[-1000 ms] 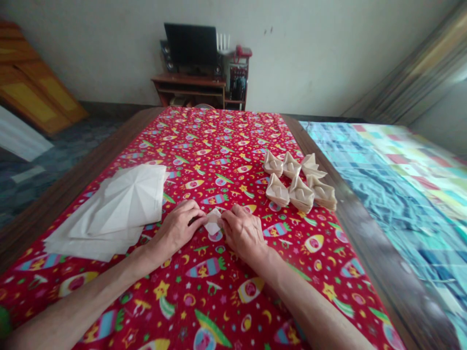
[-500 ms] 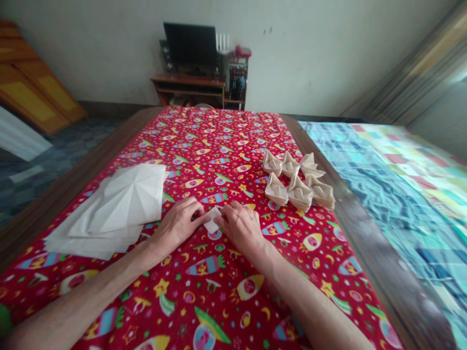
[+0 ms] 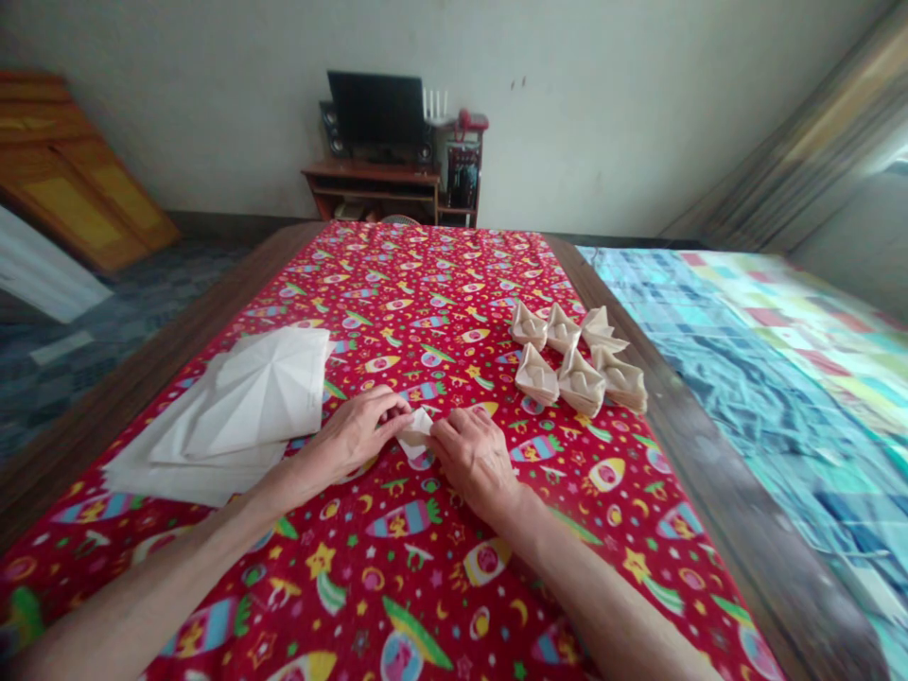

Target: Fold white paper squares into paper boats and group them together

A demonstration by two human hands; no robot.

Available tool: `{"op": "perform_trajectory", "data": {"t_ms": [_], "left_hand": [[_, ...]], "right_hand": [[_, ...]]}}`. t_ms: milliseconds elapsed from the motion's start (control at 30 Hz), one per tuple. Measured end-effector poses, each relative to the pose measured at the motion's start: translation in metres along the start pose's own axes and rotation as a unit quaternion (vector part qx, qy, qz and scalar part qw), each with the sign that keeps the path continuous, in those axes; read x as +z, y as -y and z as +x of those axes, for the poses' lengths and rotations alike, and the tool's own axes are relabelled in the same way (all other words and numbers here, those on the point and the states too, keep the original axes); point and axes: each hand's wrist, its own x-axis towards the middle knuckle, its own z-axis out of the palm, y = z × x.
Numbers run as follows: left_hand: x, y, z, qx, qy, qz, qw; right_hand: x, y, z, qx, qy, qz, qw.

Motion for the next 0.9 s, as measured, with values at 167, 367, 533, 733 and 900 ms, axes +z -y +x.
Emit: {"op": "perform_trajectory", "data": {"t_ms": [167,367,533,733,900], "left_hand": [[-0.002,-0.007,0.003,-0.047,0.022,-0.043,0.998],[-0.003,-0.009,0.001,-0.076,0.034,-0.129,0.988],[0.001,-0.009,0.0,-0.107,0.018,-0.23,0.967],[-0.002,-0.016,-0.003,-0.067,0.04,-0.218,0.973],[-0.013,-0.024,0.0,-0.07,0.011,-0.206,0.976]], "right_hand": [[-0.004,-0.001,0.0,0.003,0.014,0.061,0.998],[-0.009,0.0,0.001,0.007,0.016,0.141,0.99],[-0.01,0.002,0.006,0.145,0.005,0.292,0.945],[-0.01,0.006,0.013,0.184,0.032,0.334,0.924],[-0.016,0.009,0.016,0.197,-0.001,0.349,0.916]]}}
